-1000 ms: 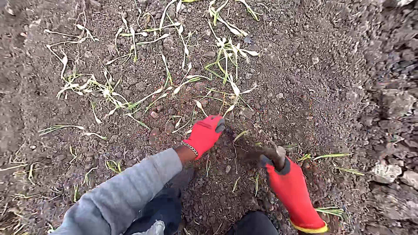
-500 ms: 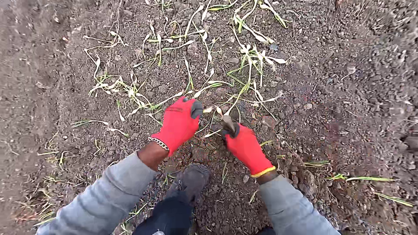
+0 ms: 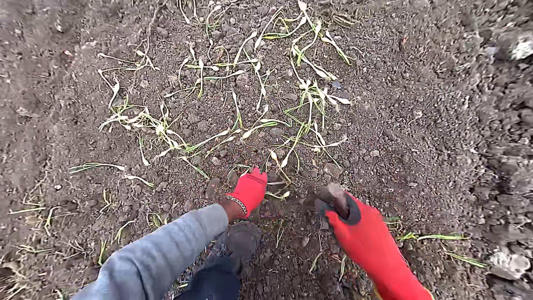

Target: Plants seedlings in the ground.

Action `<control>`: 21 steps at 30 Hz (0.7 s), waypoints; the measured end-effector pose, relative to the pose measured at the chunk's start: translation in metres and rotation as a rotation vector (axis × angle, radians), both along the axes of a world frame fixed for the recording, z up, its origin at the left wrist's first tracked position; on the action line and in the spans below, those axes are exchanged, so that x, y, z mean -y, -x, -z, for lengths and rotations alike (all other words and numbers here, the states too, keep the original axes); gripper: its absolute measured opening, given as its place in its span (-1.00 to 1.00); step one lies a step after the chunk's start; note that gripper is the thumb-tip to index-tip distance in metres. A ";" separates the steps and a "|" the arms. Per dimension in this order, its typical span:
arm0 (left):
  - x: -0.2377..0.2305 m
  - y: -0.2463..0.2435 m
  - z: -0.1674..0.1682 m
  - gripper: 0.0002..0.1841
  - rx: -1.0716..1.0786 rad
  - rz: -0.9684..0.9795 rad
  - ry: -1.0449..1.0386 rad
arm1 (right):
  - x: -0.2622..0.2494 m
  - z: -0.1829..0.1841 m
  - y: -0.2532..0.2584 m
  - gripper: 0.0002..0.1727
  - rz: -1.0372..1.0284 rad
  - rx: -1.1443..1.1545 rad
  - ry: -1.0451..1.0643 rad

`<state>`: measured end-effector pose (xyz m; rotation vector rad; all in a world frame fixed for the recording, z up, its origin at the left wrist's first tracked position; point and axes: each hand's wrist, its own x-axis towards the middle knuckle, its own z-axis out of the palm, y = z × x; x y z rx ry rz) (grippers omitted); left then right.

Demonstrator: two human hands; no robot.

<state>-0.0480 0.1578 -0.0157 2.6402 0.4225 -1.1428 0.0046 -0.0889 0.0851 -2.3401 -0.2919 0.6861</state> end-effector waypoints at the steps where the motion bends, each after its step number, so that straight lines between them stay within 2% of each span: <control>1: 0.002 0.001 0.000 -0.65 -0.009 0.031 0.032 | -0.007 -0.028 -0.015 -0.65 0.002 0.078 -0.123; 4: -0.017 0.015 -0.006 -0.69 0.027 -0.002 0.070 | -0.051 -0.115 -0.060 -0.93 -0.038 0.097 -0.650; 5: -0.033 0.017 -0.010 -0.70 0.080 -0.061 0.077 | -0.072 -0.133 -0.072 -0.93 -0.008 0.087 -0.716; 6: -0.048 0.021 -0.015 -0.71 0.153 -0.124 0.088 | -0.091 -0.143 -0.077 -0.87 0.067 0.078 -0.664; 7: -0.061 0.029 -0.022 -0.73 0.236 -0.181 0.098 | -0.099 -0.135 -0.072 -0.89 0.087 0.079 -0.540; 8: -0.073 0.037 -0.029 -0.75 0.330 -0.233 0.093 | -0.107 -0.112 -0.064 -0.82 0.088 0.107 -0.448; 10: -0.087 0.039 -0.038 -0.77 0.471 -0.287 0.055 | -0.117 -0.051 -0.043 -0.72 0.009 0.105 -0.309; 12: -0.074 0.034 -0.034 -0.73 0.496 -0.225 0.066 | -0.099 -0.002 -0.018 -0.66 0.034 0.032 -0.190; 13: -0.055 0.035 -0.026 -0.69 0.470 -0.161 0.108 | -0.081 0.010 -0.009 -0.65 0.102 -0.026 -0.186; 15: -0.005 0.040 -0.016 -0.64 0.280 0.007 0.241 | -0.043 0.001 0.002 -0.65 0.250 -0.105 -0.168; 17: 0.027 0.027 -0.001 -0.49 0.038 0.162 0.305 | -0.020 -0.026 -0.008 -0.67 0.315 -0.039 -0.178; 19: 0.040 0.015 0.008 -0.40 -0.079 0.247 0.308 | -0.005 -0.064 -0.027 -0.76 0.303 0.062 -0.321; 20: 0.040 0.014 0.011 -0.41 -0.094 0.250 0.296 | 0.002 -0.082 -0.036 -0.89 0.261 0.119 -0.451; 21: 0.039 0.018 0.010 -0.45 -0.092 0.219 0.284 | 0.016 -0.101 -0.042 -0.89 0.176 0.115 -0.582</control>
